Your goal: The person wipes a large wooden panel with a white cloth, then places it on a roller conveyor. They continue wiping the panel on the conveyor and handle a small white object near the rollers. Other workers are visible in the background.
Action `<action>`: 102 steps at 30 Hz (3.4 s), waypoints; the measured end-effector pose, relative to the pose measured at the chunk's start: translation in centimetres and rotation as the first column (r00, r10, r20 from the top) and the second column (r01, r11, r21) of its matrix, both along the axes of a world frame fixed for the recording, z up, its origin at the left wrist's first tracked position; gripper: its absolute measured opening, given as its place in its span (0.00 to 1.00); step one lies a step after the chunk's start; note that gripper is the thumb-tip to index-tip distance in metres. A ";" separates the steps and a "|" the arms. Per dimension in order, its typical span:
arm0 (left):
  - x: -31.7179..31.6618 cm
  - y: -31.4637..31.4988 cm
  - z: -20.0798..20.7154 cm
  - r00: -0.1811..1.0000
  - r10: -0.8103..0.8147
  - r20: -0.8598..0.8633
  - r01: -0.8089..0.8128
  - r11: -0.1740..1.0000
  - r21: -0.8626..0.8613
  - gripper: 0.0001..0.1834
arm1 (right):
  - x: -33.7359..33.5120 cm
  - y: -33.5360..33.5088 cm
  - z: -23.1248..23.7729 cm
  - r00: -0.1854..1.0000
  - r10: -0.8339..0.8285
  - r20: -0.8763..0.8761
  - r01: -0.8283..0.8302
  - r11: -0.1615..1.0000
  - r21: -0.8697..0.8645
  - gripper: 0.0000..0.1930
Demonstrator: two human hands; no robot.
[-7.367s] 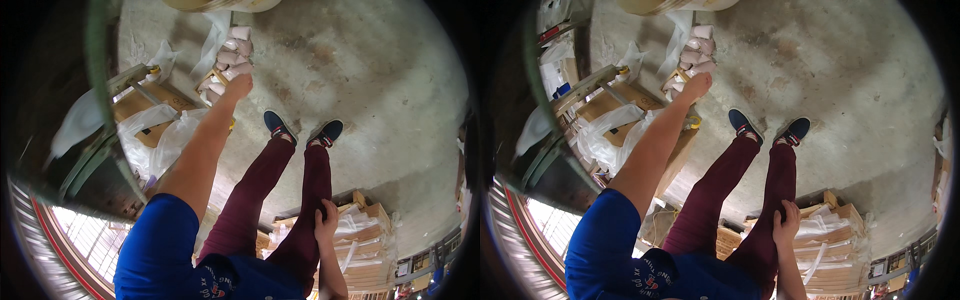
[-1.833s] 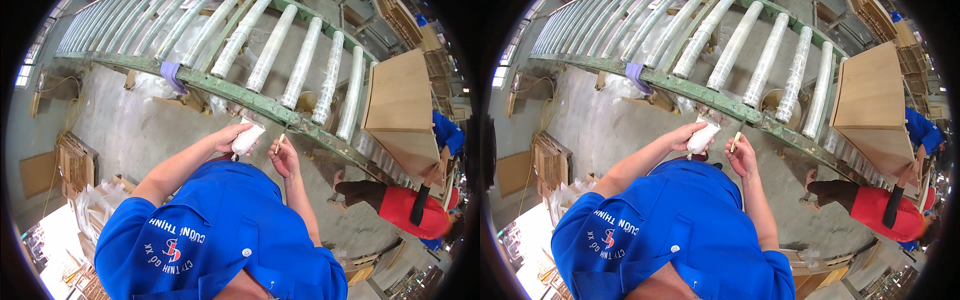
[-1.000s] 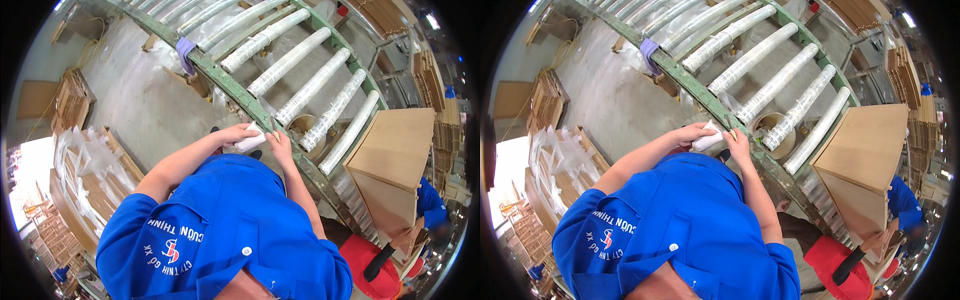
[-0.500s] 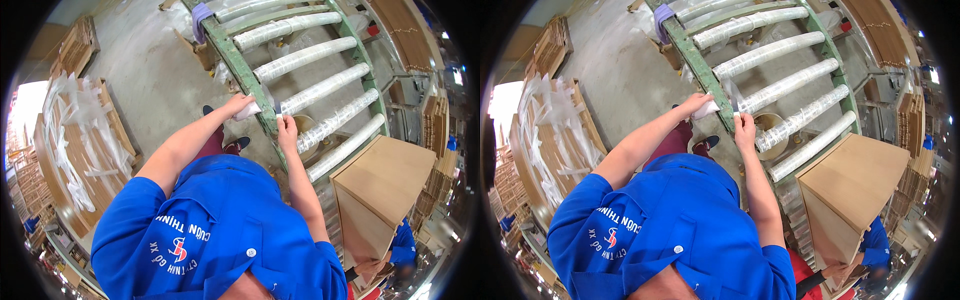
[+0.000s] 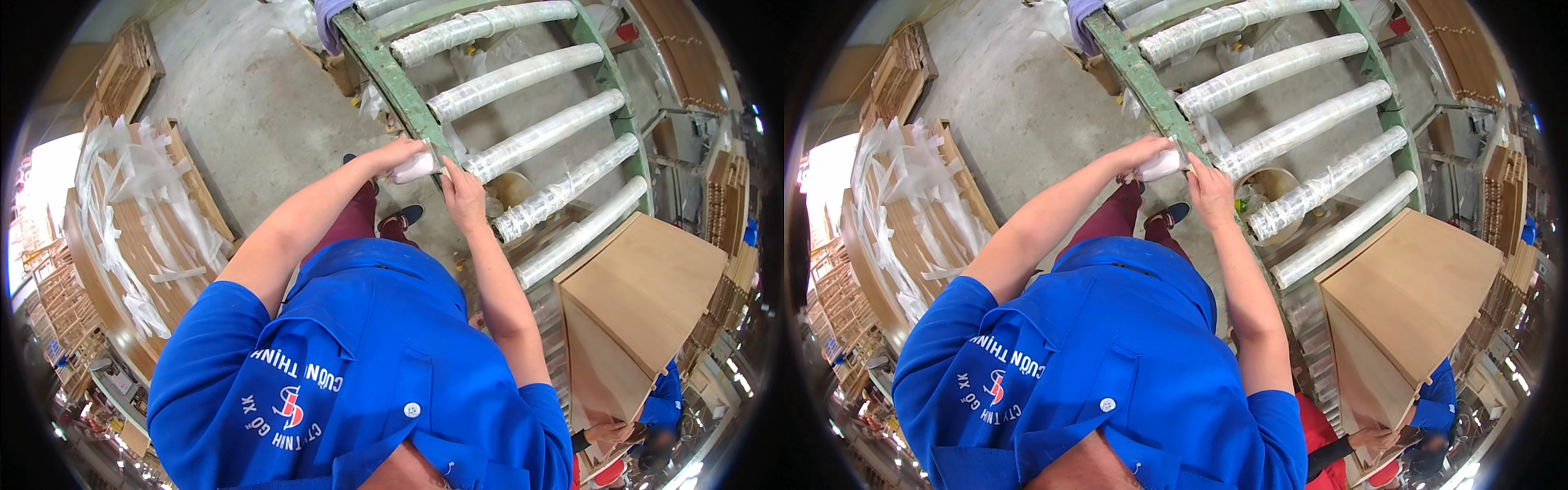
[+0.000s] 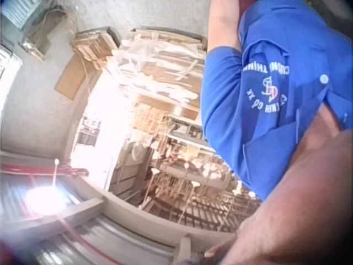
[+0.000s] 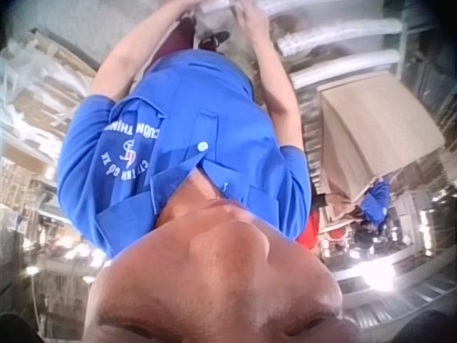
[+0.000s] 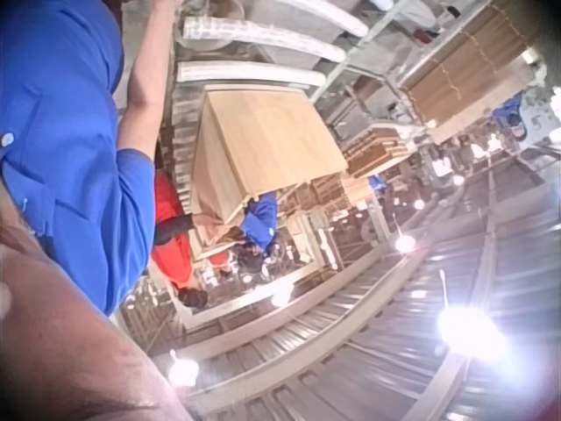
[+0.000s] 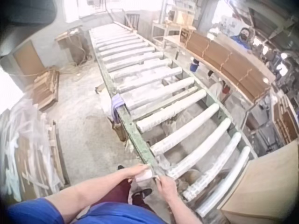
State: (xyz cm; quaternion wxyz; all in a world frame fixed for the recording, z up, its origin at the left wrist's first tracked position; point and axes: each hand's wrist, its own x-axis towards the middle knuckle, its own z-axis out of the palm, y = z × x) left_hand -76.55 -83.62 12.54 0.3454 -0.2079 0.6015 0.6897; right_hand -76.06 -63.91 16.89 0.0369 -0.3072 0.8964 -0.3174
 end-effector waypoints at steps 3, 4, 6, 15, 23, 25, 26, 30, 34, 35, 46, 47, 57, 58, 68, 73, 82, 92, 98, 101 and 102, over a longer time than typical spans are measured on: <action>-0.5 -0.4 0.2 0.997 -0.058 0.047 0.058 0.998 0.004 0.24 | -0.3 -0.2 -0.1 0.999 0.013 -0.045 -0.012 1.000 0.017 0.19; -0.5 -0.4 0.4 0.996 -0.065 0.055 0.065 0.998 -0.010 0.24 | -0.3 -0.3 -0.2 0.999 0.011 -0.039 -0.011 1.000 0.012 0.18; -0.5 -0.5 0.6 0.995 -0.075 0.068 0.078 0.996 -0.039 0.24 | -0.4 -0.3 -0.1 1.000 0.011 -0.029 -0.011 1.000 0.001 0.17; 0.3 -0.2 0.5 1.000 -0.017 0.014 0.018 0.996 -0.089 0.25 | -0.4 -0.5 -0.5 0.998 -0.003 -0.055 0.006 0.999 0.054 0.18; 0.4 -0.2 -0.1 0.999 0.025 0.047 -0.023 0.999 -0.042 0.24 | -0.4 -0.9 -0.3 0.998 -0.007 -0.070 0.010 0.999 0.050 0.18; 0.4 -0.2 -0.1 0.998 0.028 0.054 -0.026 0.999 -0.043 0.25 | -0.6 -1.0 -0.4 0.997 0.002 -0.072 0.002 0.999 0.048 0.18; 0.4 -0.2 -0.1 0.998 0.030 0.053 -0.027 0.998 -0.054 0.25 | -0.6 -1.0 -0.4 0.998 0.009 -0.066 -0.006 0.999 0.050 0.18; 0.4 -0.1 0.5 0.999 0.019 0.039 -0.017 0.998 -0.068 0.27 | -0.7 -1.0 -0.7 0.997 0.024 -0.072 -0.019 0.998 0.065 0.19; 0.3 -0.2 0.3 0.999 0.011 0.053 -0.009 0.999 -0.053 0.28 | -0.7 -1.1 -0.8 0.996 0.020 -0.086 -0.012 0.996 0.090 0.19; 0.3 -0.2 0.3 0.998 0.012 0.062 -0.008 0.998 -0.058 0.28 | -0.8 -1.1 -0.8 0.996 0.017 -0.086 -0.010 0.996 0.091 0.19; 0.2 -0.3 0.1 0.998 -0.004 0.068 0.008 0.999 -0.049 0.28 | -1.0 -1.2 -0.7 0.997 0.027 -0.078 -0.020 0.996 0.084 0.18; 0.3 -0.3 0.1 0.998 0.004 0.065 -0.001 0.999 -0.051 0.27 | -0.9 -1.3 -0.7 0.997 0.026 -0.077 -0.019 0.995 0.102 0.17; 0.2 -0.4 0.0 0.995 -0.002 0.097 0.004 1.000 -0.017 0.32 | 0.0 -0.6 -1.1 0.996 0.012 -0.085 -0.005 0.996 0.092 0.17; 0.2 -0.3 0.0 0.997 0.019 0.070 -0.018 1.000 -0.021 0.33 | 0.0 -0.6 -1.1 0.996 0.015 -0.090 -0.006 0.995 0.100 0.17; -0.4 0.1 0.2 0.999 -0.044 0.025 0.047 0.991 -0.127 0.38 | 1.0 0.2 -0.3 0.998 0.013 -0.063 -0.005 0.991 0.132 0.17; -0.3 0.6 0.3 1.000 -0.016 -0.010 0.013 0.982 -0.189 0.39 | 1.6 0.7 0.1 0.998 0.015 -0.066 -0.005 0.990 0.142 0.17; -0.3 0.4 1.7 0.995 -0.089 -0.049 0.072 0.960 -0.269 0.39 | 2.3 2.5 0.9 0.992 0.068 -0.104 -0.047 0.980 0.193 0.17; 2.7 0.6 1.0 0.944 -0.253 -0.215 0.221 0.962 -0.159 0.26 | 4.2 6.7 2.8 0.991 -0.022 0.130 -0.034 0.909 0.416 0.13; 3.8 1.0 4.2 0.923 -0.360 -0.133 0.358 0.933 -0.036 0.23 | 3.5 5.2 4.0 0.933 -0.123 0.339 0.199 0.959 -0.200 0.11; 3.7 2.4 5.7 0.873 -0.442 -0.205 0.433 0.897 -0.086 0.24 | 3.3 4.4 1.9 0.899 -0.101 0.427 0.254 0.914 -0.317 0.10; 3.8 2.9 6.7 0.864 -0.450 -0.227 0.444 0.892 -0.080 0.25 | 3.3 3.9 1.6 0.893 -0.097 0.440 0.265 0.903 -0.339 0.10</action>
